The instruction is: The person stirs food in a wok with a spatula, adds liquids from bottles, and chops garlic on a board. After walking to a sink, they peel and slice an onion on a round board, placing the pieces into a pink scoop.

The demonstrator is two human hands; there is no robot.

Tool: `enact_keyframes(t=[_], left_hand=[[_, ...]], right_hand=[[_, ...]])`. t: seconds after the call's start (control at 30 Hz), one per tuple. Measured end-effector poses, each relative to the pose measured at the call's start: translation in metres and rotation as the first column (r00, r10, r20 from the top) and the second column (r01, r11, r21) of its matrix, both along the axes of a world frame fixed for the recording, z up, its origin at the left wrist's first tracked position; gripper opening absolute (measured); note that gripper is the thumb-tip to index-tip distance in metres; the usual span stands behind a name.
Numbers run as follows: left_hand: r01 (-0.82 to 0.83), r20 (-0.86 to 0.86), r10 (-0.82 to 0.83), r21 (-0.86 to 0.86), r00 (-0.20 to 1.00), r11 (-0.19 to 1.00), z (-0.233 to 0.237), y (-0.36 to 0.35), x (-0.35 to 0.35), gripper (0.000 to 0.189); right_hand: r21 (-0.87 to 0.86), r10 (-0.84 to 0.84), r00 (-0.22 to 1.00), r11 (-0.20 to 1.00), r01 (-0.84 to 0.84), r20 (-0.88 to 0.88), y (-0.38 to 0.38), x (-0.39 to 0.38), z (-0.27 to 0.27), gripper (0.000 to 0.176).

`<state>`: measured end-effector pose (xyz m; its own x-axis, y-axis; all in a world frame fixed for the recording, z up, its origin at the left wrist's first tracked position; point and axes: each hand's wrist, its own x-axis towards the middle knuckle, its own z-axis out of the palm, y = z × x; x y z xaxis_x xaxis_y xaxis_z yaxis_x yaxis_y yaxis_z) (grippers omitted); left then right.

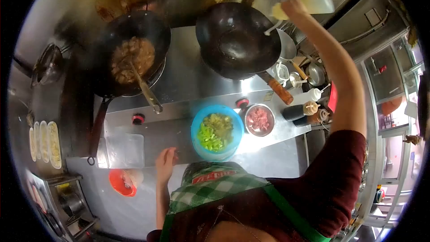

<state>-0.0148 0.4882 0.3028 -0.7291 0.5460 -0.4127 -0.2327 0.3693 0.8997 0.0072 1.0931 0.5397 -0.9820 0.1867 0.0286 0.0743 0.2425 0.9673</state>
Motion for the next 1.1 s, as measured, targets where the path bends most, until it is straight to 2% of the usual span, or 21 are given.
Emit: enact_keyframes(t=[0.03, 0.07, 0.17, 0.2, 0.23, 0.3, 0.4, 0.5, 0.53, 0.57, 0.63, 0.7, 0.73, 0.77, 0.83, 0.93, 0.97, 1.0, 1.03, 1.07, 1.1], left_hand=[[-0.012, -0.005, 0.012, -0.004, 1.0, 1.0, -0.003, -0.005, -0.005, 0.026], [-0.013, 0.012, 0.013, -0.011, 1.0, 1.0, -0.005, -0.007, -0.009, 0.026], [-0.014, 0.047, 0.015, -0.027, 0.999, 1.0, -0.003, 0.0, -0.018, 0.027], [-0.001, 0.057, 0.004, -0.042, 0.998, 0.999, 0.003, 0.005, -0.02, 0.027], [0.013, 0.068, -0.009, -0.057, 0.998, 0.998, 0.007, 0.01, -0.023, 0.027], [0.036, 0.044, -0.034, -0.033, 0.998, 0.999, 0.014, 0.021, -0.028, 0.028], [-0.032, 0.016, 0.032, 0.018, 0.999, 0.999, 0.013, 0.019, -0.029, 0.029], [-0.064, -0.018, 0.064, -0.01, 0.998, 0.998, -0.001, 0.001, -0.025, 0.029], [-0.055, -0.034, 0.054, -0.03, 0.998, 0.998, -0.008, 0.0, -0.024, 0.029], [-0.024, -0.025, 0.023, -0.045, 0.999, 0.999, -0.01, 0.0, -0.023, 0.028], [0.027, -0.019, -0.028, -0.068, 0.999, 0.997, -0.014, 0.002, -0.024, 0.028], [-0.027, -0.038, 0.027, -0.023, 0.999, 0.999, -0.009, 0.008, -0.022, 0.028], [-0.053, -0.044, 0.053, -0.002, 0.998, 0.999, -0.008, 0.008, -0.022, 0.028], [-0.059, -0.056, 0.059, 0.007, 0.997, 0.998, -0.011, 0.006, -0.023, 0.028], [-0.074, -0.063, 0.075, 0.018, 0.995, 0.997, -0.02, -0.002, -0.018, 0.028], [-0.02, -0.086, 0.015, -0.051, 0.996, 0.999, -0.015, -0.002, -0.018, 0.027], [-0.012, -0.097, 0.005, -0.065, 0.995, 0.998, -0.015, 0.002, -0.02, 0.027], [0.0, -0.11, -0.009, -0.08, 0.994, 0.997, -0.015, 0.006, -0.024, 0.028], [0.016, -0.119, -0.028, -0.1, 0.993, 0.995, -0.016, 0.007, -0.026, 0.028], [0.036, -0.142, -0.049, -0.089, 0.989, 0.995, -0.021, 0.009, -0.03, 0.028], [0.055, -0.164, -0.067, -0.077, 0.984, 0.995, -0.029, 0.01, -0.035, 0.028]], right_hand=[[-0.007, -0.035, 0.999, 0.999, 0.035, 0.008, 0.007, 0.012, 0.005, 0.02], [0.003, -0.211, 0.974, 0.977, 0.212, 0.077, 0.004, 0.017, 0.01, 0.022], [-0.025, -0.135, 0.965, 0.989, 0.144, 0.225, -0.051, 0.037, 0.011, 0.019], [-0.069, -0.011, 0.973, 0.997, 0.027, 0.23, -0.061, 0.031, 0.005, 0.018], [-0.138, 0.045, 0.981, 0.99, -0.019, 0.191, -0.071, 0.02, 0.002, 0.017], [-0.036, 0.128, 0.991, 0.991, -0.127, 0.037, -0.057, -0.002, 0.005, 0.016], [-0.04, -0.031, 0.999, 0.999, 0.03, -0.036, -0.018, -0.002, 0.02, 0.019], [-0.041, -0.293, 0.929, 0.95, 0.31, 0.224, -0.053, 0.009, 0.01, 0.022], [-0.138, -0.037, 0.982, 0.988, 0.064, 0.187, -0.039, 0.005, -0.003, 0.023], [-0.228, 0.21, 0.969, 0.957, -0.177, 0.129, -0.027, 0.01, -0.019, 0.025], [-0.052, 0.058, 0.996, 0.997, -0.055, 0.062, -0.058, -0.016, -0.002, 0.028], [0.092, 0.283, 0.958, 0.956, -0.278, -0.05, -0.001, -0.004, 0.005, 0.013], [0.047, 0.045, 0.999, 0.998, -0.044, -0.014, 0.022, -0.002, 0.009, 0.01], [0.015, -0.195, 0.98, 0.981, 0.194, 0.027, 0.044, -0.001, 0.014, 0.007], [-0.044, -0.128, 0.987, 0.99, 0.132, 0.097, 0.001, 0.032, 0.023, 0.005], [-0.041, -0.217, 0.917, 0.969, 0.244, 0.336, -0.082, 0.034, 0.018, 0.004], [-0.103, -0.027, 0.957, 0.993, 0.059, 0.289, -0.076, 0.029, 0.004, 0.003], [-0.225, 0.039, 0.968, 0.974, 0.018, 0.248, -0.082, 0.014, 0.002, 0.005], [-0.214, 0.192, 0.971, 0.964, -0.159, 0.144, -0.088, 0.0, 0.002, 0.005], [-0.201, 0.101, 0.986, 0.977, -0.074, 0.131, -0.092, -0.019, 0.005, 0.006], [-0.166, 0.098, 0.995, 0.982, -0.092, 0.029, -0.084, -0.031, 0.005, 0.007]])
